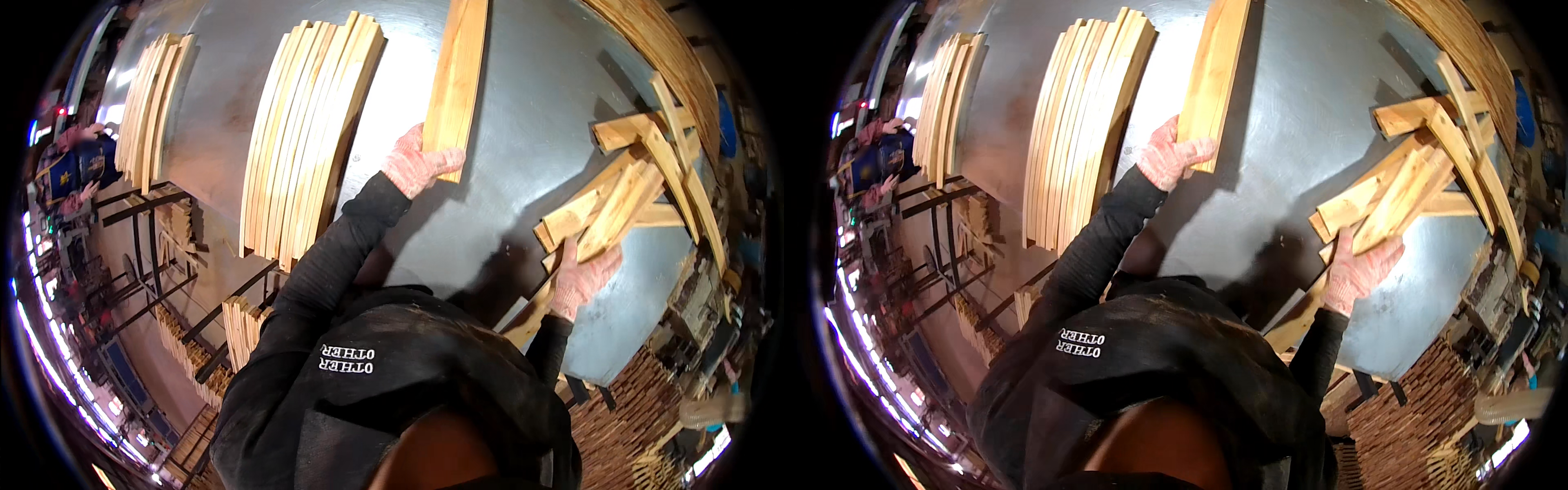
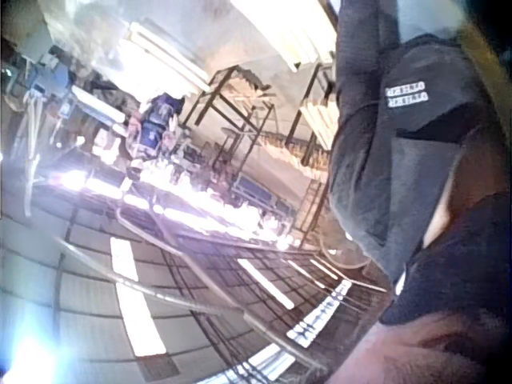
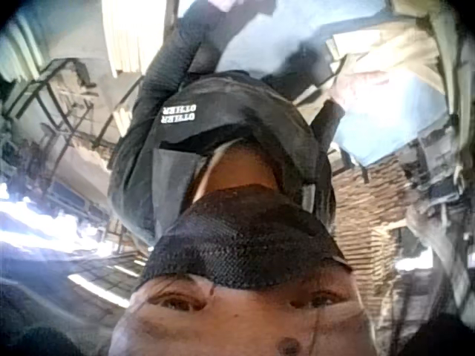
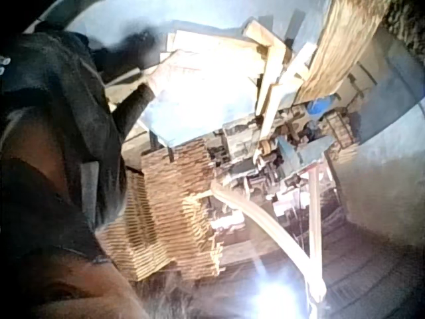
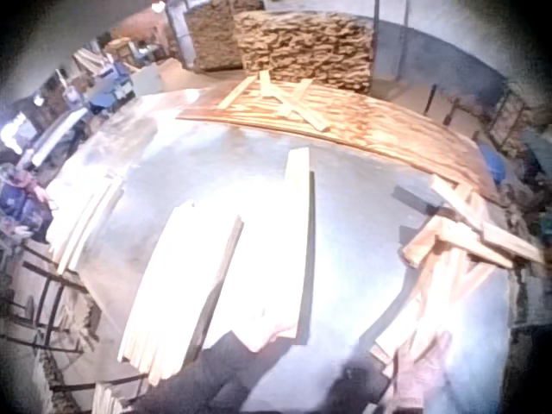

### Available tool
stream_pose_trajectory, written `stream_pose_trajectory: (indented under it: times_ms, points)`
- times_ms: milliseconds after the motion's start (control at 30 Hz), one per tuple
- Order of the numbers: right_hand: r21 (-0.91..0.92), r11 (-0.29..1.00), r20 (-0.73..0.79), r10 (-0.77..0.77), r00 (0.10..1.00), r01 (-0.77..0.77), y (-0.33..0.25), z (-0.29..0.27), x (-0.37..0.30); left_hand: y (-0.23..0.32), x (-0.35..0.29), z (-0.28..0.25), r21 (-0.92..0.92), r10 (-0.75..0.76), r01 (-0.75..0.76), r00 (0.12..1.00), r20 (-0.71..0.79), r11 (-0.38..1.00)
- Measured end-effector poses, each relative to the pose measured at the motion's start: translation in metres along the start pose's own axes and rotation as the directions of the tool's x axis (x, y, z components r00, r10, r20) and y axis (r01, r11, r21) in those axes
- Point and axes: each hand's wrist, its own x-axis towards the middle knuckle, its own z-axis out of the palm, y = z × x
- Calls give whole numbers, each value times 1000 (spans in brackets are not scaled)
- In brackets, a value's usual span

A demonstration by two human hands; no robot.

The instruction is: The person sorts and stacks thin wooden planks on a large metal table. They pick up individual planks, inspect them, and arrange them into neat piles, occasionally moving stacks to different locations on the table.

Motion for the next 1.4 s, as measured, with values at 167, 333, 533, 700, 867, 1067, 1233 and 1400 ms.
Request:
stream_pose_trajectory:
  times_ms: [167,333,533,700,867,1067,1233,1400]
  points:
    - [311,720,-307,-541,783,620,-65,-35,44,-5,-28,6,-91,130,-122,987,96,988]
    - [-233,439,-338,-873,351,868,-118,-120,72,21,-39,-2,82,49,-96,894,445,992]
    - [-551,414,-109,-896,430,725,-10,-208,77,37,-35,5,260,-189,-93,463,866,961]
    - [-547,757,-127,-497,859,357,128,-229,-74,8,-12,61,-2,-32,65,529,848,998]
    - [-136,588,-308,740,598,-798,189,-225,-300,-71,39,95,275,-71,-175,713,698,946]
    - [-458,435,-45,860,509,-776,357,-84,-435,-124,15,137,782,136,-473,878,460,407]
    - [-51,184,120,977,177,-982,459,15,-377,-121,-11,193,739,-82,-198,943,324,644]
    - [46,123,200,971,130,-991,579,129,-337,-156,3,221,883,160,-175,980,116,435]
